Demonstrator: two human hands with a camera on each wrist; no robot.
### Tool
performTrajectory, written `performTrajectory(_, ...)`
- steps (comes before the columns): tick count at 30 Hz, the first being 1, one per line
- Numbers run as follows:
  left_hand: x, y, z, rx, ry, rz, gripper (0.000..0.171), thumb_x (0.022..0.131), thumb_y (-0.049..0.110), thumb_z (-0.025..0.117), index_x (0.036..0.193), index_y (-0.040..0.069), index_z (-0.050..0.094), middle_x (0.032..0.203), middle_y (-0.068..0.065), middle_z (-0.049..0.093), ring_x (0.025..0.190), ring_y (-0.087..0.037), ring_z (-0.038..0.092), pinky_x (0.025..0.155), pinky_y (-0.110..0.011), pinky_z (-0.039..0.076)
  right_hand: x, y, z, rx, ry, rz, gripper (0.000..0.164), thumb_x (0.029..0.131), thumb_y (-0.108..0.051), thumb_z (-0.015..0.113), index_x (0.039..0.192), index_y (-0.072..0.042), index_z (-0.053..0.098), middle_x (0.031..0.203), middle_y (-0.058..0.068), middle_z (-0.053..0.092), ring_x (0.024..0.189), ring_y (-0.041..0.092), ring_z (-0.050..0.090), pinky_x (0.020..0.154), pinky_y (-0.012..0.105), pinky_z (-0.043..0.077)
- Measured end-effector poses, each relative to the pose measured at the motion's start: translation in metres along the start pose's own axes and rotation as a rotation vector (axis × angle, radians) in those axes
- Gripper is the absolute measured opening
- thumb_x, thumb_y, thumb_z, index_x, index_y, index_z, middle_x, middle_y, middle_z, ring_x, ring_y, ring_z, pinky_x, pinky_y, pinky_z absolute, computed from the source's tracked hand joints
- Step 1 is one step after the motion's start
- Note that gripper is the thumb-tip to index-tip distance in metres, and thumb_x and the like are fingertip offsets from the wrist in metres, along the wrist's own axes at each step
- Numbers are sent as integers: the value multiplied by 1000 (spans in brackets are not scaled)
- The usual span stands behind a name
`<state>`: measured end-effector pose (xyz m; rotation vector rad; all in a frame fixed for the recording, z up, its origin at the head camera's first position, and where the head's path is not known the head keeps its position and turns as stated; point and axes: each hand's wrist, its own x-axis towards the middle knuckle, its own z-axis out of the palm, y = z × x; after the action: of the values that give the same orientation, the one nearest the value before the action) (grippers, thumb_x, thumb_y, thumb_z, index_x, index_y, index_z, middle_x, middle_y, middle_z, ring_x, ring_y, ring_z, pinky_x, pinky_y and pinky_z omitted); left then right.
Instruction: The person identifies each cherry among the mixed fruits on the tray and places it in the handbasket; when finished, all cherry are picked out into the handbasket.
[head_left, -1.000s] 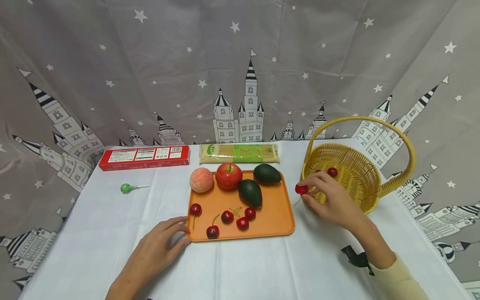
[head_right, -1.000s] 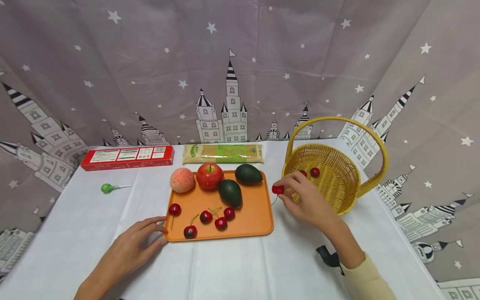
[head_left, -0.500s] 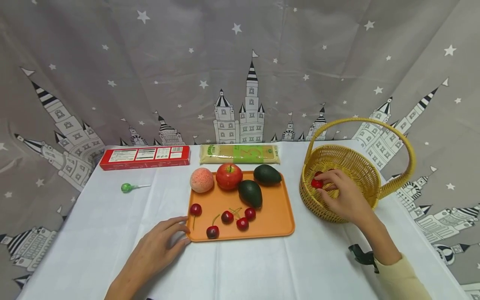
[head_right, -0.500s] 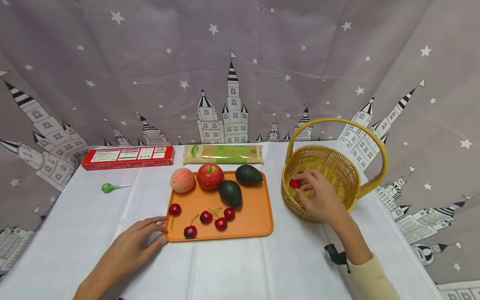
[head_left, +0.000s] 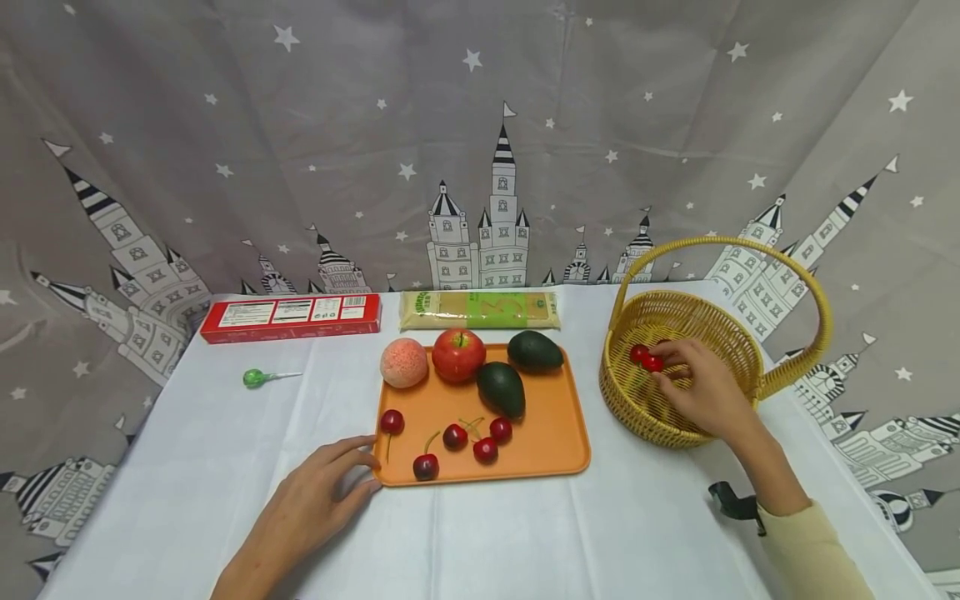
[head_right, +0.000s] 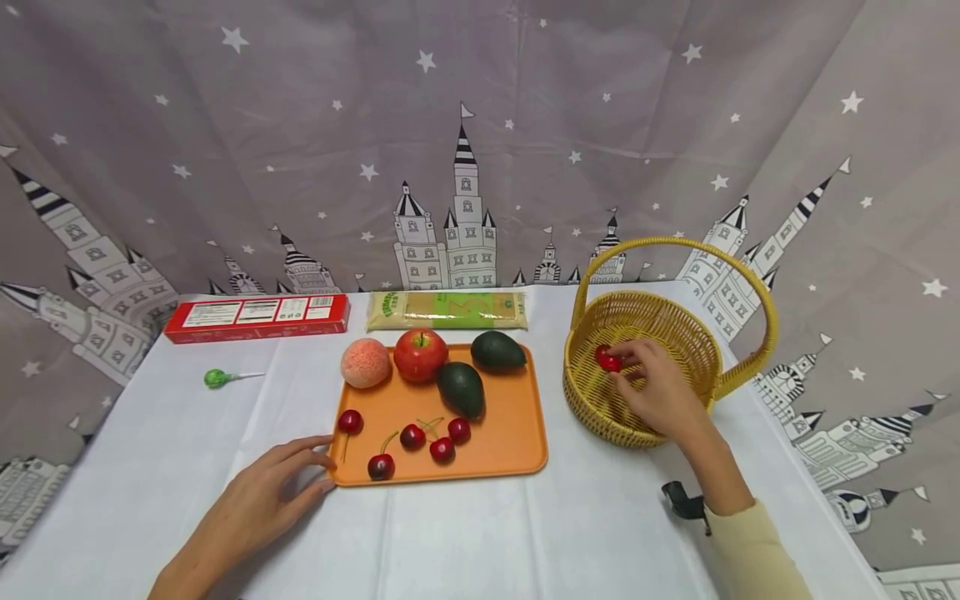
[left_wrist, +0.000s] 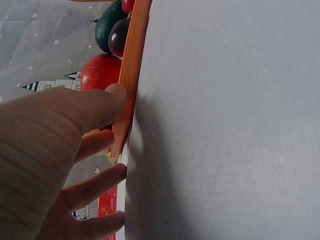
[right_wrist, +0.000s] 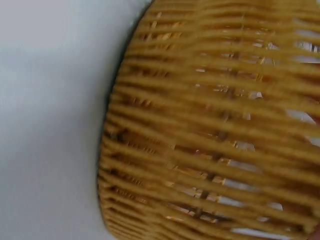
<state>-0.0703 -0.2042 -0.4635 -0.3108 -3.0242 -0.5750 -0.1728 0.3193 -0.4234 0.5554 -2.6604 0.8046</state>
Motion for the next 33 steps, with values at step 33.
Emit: performTrajectory(33,-1,-3,1,-21,35,33,23,82,33,86,100,27,73,132,0,66,121,-27,62,101,-53,52,22,39,-6,-40,-239,246,33,90,-5,73,122,-3,63,119,19,65,104,39,67,89,57,58)
